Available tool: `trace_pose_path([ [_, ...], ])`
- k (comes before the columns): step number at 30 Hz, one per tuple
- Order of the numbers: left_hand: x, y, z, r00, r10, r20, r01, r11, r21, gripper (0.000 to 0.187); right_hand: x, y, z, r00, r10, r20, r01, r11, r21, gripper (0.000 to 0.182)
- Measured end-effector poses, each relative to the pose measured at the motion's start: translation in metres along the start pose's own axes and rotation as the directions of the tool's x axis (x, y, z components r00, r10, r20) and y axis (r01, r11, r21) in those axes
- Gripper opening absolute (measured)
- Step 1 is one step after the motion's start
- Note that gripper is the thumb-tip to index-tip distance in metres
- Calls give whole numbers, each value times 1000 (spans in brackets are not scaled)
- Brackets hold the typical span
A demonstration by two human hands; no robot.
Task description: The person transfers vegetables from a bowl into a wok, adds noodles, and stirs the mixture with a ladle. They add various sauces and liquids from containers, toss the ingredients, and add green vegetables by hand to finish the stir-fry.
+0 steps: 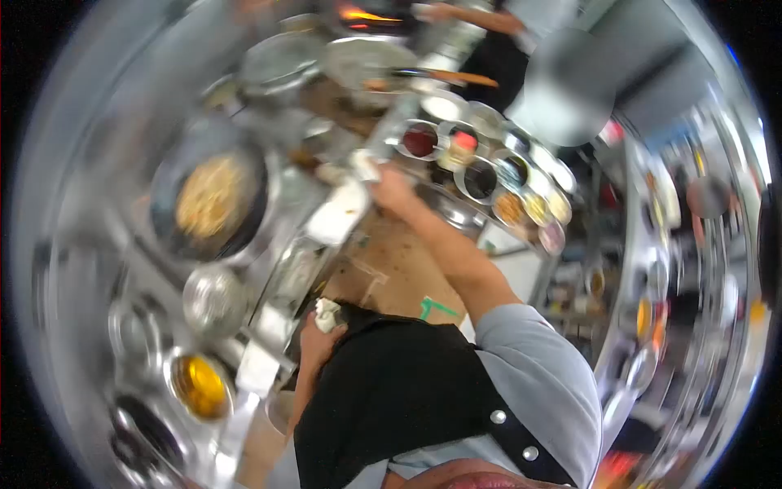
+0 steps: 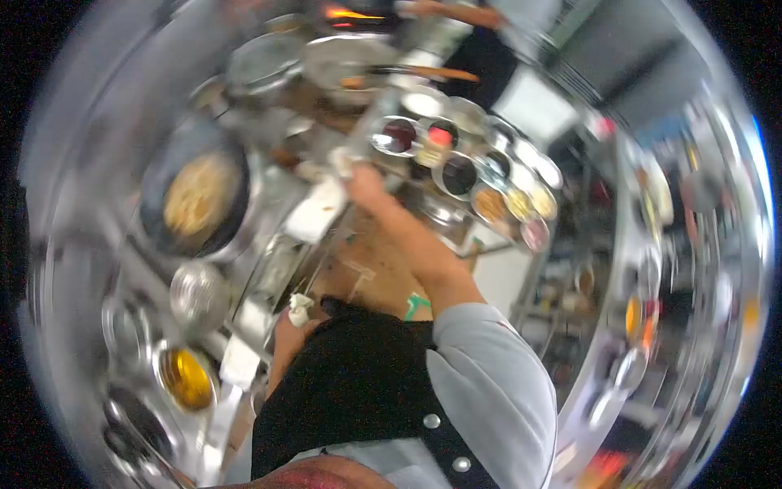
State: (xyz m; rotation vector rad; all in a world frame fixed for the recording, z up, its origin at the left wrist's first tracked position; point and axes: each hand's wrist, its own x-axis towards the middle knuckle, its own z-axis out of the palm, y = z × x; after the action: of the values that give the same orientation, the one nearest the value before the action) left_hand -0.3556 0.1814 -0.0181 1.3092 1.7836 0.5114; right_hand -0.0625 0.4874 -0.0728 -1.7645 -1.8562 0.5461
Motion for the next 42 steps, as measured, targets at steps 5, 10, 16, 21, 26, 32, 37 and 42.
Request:
trace_pose_path([
  [5, 2, 9, 82, 971, 82, 223, -118, 981, 153, 54, -204, 55, -88, 958, -52, 283, -8, 978, 207, 51],
  [10, -7, -40, 197, 924, -73, 375, -22, 969, 244, 48, -499, 214, -102, 700, 246, 671, -411, 906, 96, 41],
  [16, -34, -18, 328, 815, -67, 575, -256, 849, 462, 49, -805, 297, -159, 338, 757, 559, -879, 467, -101, 39],
  [21, -45, 57, 426, 729, 12, 685, -455, 756, 471, 50, -878, 313, -188, 391, 832, 393, -911, 410, 38, 38],
  [26, -33, 133, 534, 611, 90, 786, -619, 674, 404, 50, -852, 378, -324, 431, 896, -102, -780, 427, 458, 29],
  [32, -72, 263, 661, 381, 255, 889, -802, 569, 180, 44, -748, 285, -718, 344, 479, -808, -731, 677, 90, 18],
  [37, -121, 402, 714, 157, 299, 941, -854, 519, -22, 44, -690, 315, -949, 366, 319, -874, -793, 598, -114, 24],
  [42, -101, 452, 786, -3, 285, 958, -881, 453, -138, 59, -668, 430, -1081, 247, 550, -798, -969, 122, -216, 35],
])
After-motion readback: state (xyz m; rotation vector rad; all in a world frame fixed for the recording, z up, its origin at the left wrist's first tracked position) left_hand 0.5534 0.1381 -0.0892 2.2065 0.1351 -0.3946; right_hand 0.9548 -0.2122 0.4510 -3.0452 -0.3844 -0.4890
